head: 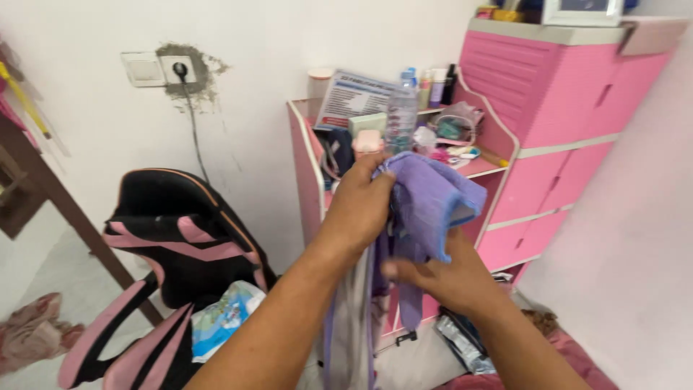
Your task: Tidying a bedroom by folding clothes, organizing items on a shelf, and hanging a bag.
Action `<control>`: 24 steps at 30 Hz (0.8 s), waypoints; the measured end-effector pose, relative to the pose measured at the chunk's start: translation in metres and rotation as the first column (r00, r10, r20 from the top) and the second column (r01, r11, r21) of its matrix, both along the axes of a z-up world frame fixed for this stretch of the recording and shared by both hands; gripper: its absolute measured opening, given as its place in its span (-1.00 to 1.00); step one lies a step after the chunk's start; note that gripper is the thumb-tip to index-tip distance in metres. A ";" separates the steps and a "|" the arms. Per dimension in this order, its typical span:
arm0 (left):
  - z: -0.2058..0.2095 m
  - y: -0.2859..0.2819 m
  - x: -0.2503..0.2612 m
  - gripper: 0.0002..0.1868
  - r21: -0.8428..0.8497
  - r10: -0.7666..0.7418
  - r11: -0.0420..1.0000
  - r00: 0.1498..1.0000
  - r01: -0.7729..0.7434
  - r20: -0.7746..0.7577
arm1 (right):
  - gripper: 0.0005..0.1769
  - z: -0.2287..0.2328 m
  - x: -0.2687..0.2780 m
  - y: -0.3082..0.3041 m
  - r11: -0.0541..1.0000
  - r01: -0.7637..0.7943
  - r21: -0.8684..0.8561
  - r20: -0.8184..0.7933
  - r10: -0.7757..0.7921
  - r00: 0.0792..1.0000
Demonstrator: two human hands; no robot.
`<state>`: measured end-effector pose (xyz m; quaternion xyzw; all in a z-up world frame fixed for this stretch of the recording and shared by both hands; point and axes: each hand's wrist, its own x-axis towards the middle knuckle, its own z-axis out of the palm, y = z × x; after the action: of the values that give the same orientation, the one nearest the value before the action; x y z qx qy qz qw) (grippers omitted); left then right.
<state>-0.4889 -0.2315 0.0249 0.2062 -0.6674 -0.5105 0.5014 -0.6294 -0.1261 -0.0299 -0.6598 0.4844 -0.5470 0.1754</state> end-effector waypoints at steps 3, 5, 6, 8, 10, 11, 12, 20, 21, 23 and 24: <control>0.016 0.040 0.002 -0.52 -0.071 0.029 0.997 0.989 -0.019 0.144 | -0.14 -0.004 -0.036 0.014 0.995 0.095 0.034 0.074 -0.098 0.992; 0.020 0.061 0.010 -0.48 -0.104 0.113 0.991 0.949 -0.086 0.293 | -0.35 0.004 -0.047 0.023 0.994 0.104 0.042 0.217 -0.111 0.970; 0.018 0.067 0.012 -0.40 -0.191 0.177 0.975 0.925 -0.117 0.336 | -0.46 0.012 -0.049 0.026 0.996 0.000 0.090 0.409 -0.037 0.912; 0.011 0.069 0.016 -0.33 -0.289 0.250 0.947 0.894 -0.144 0.373 | -0.57 0.025 -0.052 0.032 0.988 -0.112 0.106 0.589 0.029 0.808; -0.001 0.062 0.018 -0.55 -0.457 0.432 0.862 0.786 -0.218 0.442 | -0.62 0.033 -0.057 0.039 0.907 0.120 0.404 0.447 -0.310 0.839; -0.003 0.058 0.020 -0.55 -0.462 0.432 0.861 0.787 -0.213 0.441 | -0.62 0.035 -0.063 0.041 0.909 0.122 0.399 0.451 -0.310 0.837; -0.005 0.054 0.022 -0.65 -0.500 0.497 0.838 0.687 -0.220 0.530 | -0.69 0.036 -0.069 0.042 0.913 0.111 0.391 0.400 -0.277 0.874; 0.005 0.019 0.065 -0.41 -0.112 0.061 0.993 0.659 0.036 0.749 | -0.63 0.050 -0.115 0.040 0.919 0.267 0.290 0.069 -0.298 0.952; 0.009 0.019 0.075 -0.48 -0.029 0.032 0.999 0.696 -0.016 0.717 | -0.62 0.049 -0.120 0.039 0.910 0.298 0.289 0.062 -0.328 0.943; 0.013 0.019 0.090 -0.54 0.060 0.003 0.996 0.733 -0.059 0.680 | -0.61 0.046 -0.121 0.036 0.898 0.332 0.288 0.053 -0.361 0.931; 0.012 0.018 0.094 -0.50 0.048 0.038 0.993 0.697 -0.104 0.716 | -0.63 0.045 -0.117 0.036 0.929 0.253 0.269 0.133 -0.296 0.946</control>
<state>-0.3949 -0.2135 0.0367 0.4344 -0.7788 -0.3988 0.2139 -0.7468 -0.0905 0.0153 -0.5086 0.6199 -0.5560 0.2188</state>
